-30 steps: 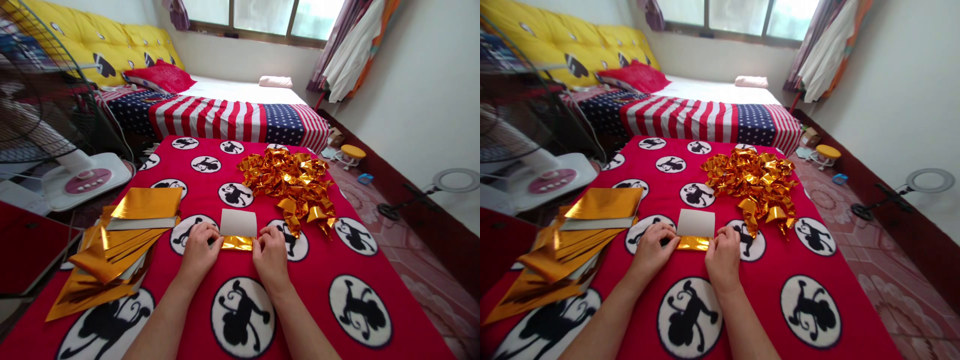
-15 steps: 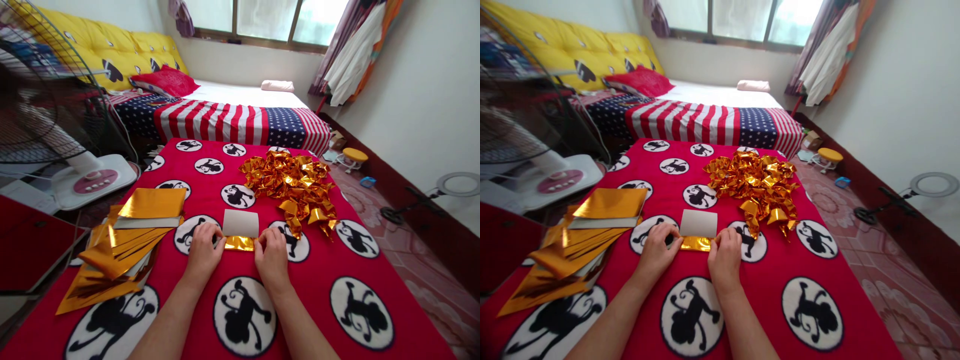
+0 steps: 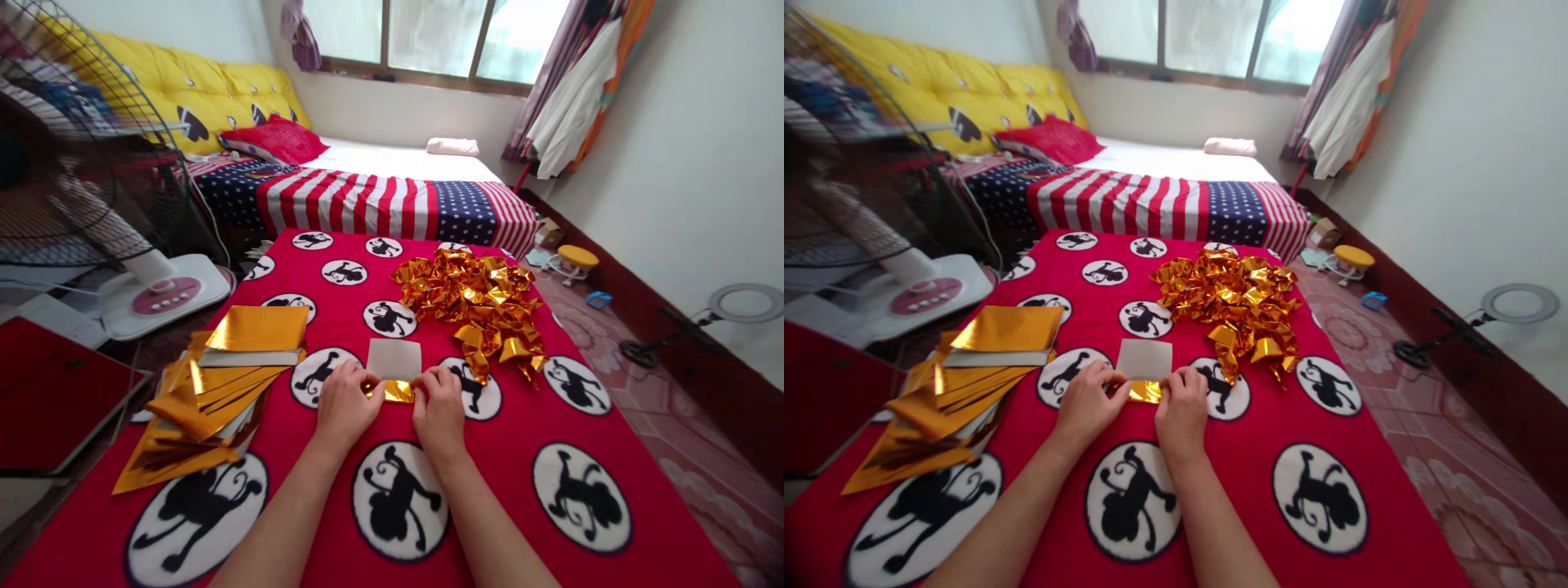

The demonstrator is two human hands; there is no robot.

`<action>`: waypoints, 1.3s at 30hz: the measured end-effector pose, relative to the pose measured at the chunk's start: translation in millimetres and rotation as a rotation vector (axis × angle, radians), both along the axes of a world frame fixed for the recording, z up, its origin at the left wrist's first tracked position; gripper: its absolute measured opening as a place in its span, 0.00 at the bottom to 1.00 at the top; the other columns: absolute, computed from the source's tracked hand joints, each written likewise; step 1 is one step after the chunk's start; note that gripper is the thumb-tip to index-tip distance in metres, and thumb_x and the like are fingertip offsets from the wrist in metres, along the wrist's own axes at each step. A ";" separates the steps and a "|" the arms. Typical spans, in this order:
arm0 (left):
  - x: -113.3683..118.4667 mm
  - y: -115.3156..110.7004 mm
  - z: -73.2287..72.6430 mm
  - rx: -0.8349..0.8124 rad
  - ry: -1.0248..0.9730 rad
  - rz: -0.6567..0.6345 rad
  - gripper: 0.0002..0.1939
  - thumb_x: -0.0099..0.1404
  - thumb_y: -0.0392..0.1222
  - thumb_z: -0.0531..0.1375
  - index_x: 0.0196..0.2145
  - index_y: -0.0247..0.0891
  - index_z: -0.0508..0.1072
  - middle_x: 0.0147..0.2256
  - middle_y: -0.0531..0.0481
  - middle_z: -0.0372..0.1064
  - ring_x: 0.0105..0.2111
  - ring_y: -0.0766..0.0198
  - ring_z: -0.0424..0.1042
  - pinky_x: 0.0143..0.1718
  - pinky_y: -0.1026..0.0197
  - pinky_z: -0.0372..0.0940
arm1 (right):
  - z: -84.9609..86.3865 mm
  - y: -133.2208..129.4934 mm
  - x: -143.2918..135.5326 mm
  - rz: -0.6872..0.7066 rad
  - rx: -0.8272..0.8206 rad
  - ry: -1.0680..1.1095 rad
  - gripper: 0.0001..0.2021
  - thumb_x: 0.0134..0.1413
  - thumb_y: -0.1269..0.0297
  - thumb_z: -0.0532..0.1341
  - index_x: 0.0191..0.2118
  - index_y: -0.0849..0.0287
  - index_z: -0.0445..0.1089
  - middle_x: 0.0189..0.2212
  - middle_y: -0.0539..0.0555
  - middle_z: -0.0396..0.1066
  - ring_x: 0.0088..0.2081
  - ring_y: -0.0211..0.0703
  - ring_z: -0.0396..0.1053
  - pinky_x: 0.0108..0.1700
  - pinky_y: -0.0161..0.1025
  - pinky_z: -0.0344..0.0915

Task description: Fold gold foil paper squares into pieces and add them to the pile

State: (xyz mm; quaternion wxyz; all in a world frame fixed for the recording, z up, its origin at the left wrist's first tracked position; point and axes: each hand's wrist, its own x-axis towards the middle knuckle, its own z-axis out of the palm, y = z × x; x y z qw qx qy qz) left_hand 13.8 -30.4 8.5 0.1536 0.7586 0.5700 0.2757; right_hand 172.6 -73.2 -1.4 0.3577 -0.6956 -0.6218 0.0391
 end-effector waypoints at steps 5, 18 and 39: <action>0.0 -3.8 0.8 -0.021 0.004 0.017 0.05 0.57 0.44 0.64 0.31 0.41 0.77 0.33 0.50 0.69 0.37 0.59 0.69 0.39 0.59 0.63 | 0.9 -0.7 0.7 0.001 0.004 0.023 0.08 0.55 0.76 0.55 0.32 0.59 0.70 0.36 0.55 0.65 0.41 0.47 0.60 0.46 0.45 0.61; 0.2 -5.5 -1.2 0.001 0.042 0.028 0.08 0.55 0.47 0.65 0.31 0.42 0.76 0.34 0.49 0.69 0.39 0.56 0.69 0.39 0.56 0.62 | 2.7 -1.2 3.5 0.012 -0.016 0.018 0.10 0.56 0.74 0.54 0.32 0.59 0.72 0.37 0.57 0.67 0.43 0.49 0.62 0.48 0.47 0.62; -1.7 -5.8 -1.3 -0.021 0.093 0.013 0.03 0.59 0.41 0.61 0.32 0.43 0.75 0.35 0.49 0.68 0.40 0.57 0.67 0.36 0.58 0.58 | 0.6 -6.3 -50.7 0.378 -0.108 0.111 0.42 0.62 0.48 0.50 0.69 0.65 0.26 0.68 0.64 0.37 0.69 0.51 0.35 0.66 0.52 0.46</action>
